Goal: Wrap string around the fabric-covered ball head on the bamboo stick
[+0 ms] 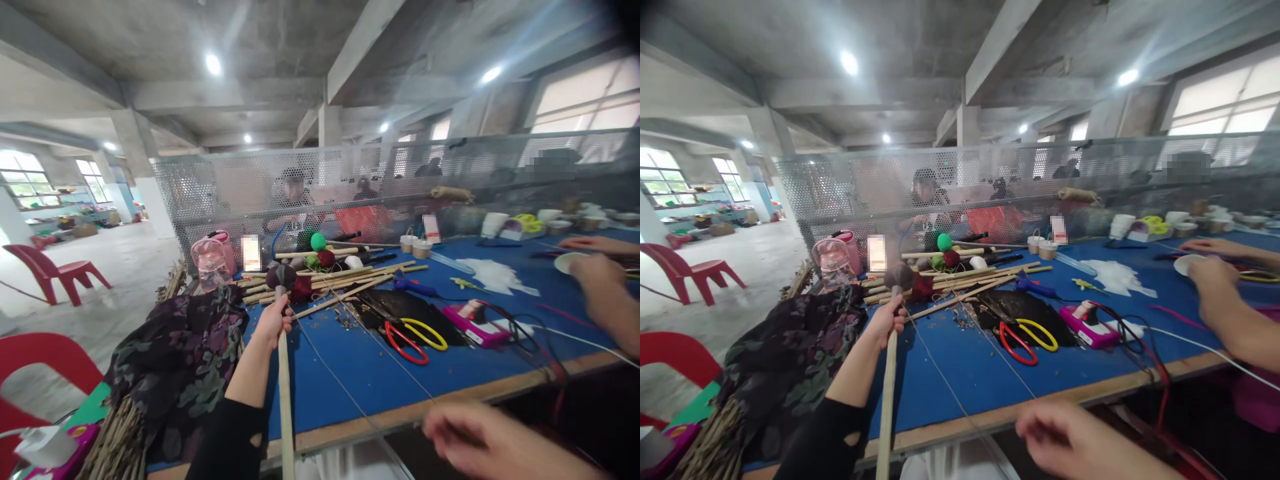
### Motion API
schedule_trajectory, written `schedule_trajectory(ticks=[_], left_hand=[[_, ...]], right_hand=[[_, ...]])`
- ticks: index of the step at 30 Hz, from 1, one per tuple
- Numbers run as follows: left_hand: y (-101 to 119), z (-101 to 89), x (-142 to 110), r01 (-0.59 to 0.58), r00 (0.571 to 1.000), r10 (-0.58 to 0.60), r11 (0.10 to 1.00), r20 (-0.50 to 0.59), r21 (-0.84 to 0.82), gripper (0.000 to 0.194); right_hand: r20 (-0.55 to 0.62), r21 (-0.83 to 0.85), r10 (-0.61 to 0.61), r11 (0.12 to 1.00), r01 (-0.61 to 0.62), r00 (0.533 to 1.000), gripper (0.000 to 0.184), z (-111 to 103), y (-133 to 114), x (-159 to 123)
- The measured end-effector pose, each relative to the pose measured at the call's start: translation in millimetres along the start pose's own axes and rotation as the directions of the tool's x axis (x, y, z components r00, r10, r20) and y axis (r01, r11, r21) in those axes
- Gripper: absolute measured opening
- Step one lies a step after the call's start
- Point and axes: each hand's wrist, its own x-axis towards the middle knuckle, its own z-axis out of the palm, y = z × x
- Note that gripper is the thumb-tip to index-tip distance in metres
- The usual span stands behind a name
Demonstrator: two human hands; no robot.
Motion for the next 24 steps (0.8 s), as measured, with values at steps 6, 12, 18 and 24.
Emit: schedule_trajectory(ticks=[6, 12, 18, 24], left_hand=[[-6.5, 3.6, -0.1, 0.034, 0.999, -0.032, 0.997, -0.030, 0.065, 0.025], [-6.9, -0.2, 6.3, 0.037, 0.998, -0.031, 0.995, -0.061, 0.096, 0.027], [-9.5, 1.6, 6.5, 0.051, 0.997, -0.044, 0.991, -0.057, 0.123, 0.028], [-10.3, 2.5, 5.8, 0.050, 0.997, -0.040, 0.987, -0.067, 0.151, 0.026]], right_hand=[[-0.211, -0.326, -0.212, 0.936, 0.136, 0.954, 0.035, -27.2, -58.3, 181.7], [-0.239, -0.507, 0.103, 0.835, -0.215, 0.966, 0.042, -24.7, -67.8, 277.9], [-0.135, -0.308, 0.169, 0.929, -0.203, 0.976, 0.020, -29.8, -78.3, 293.1], [-0.138, 0.075, 0.041, 0.997, -0.031, 0.990, 0.028, -66.5, -114.9, 291.0]])
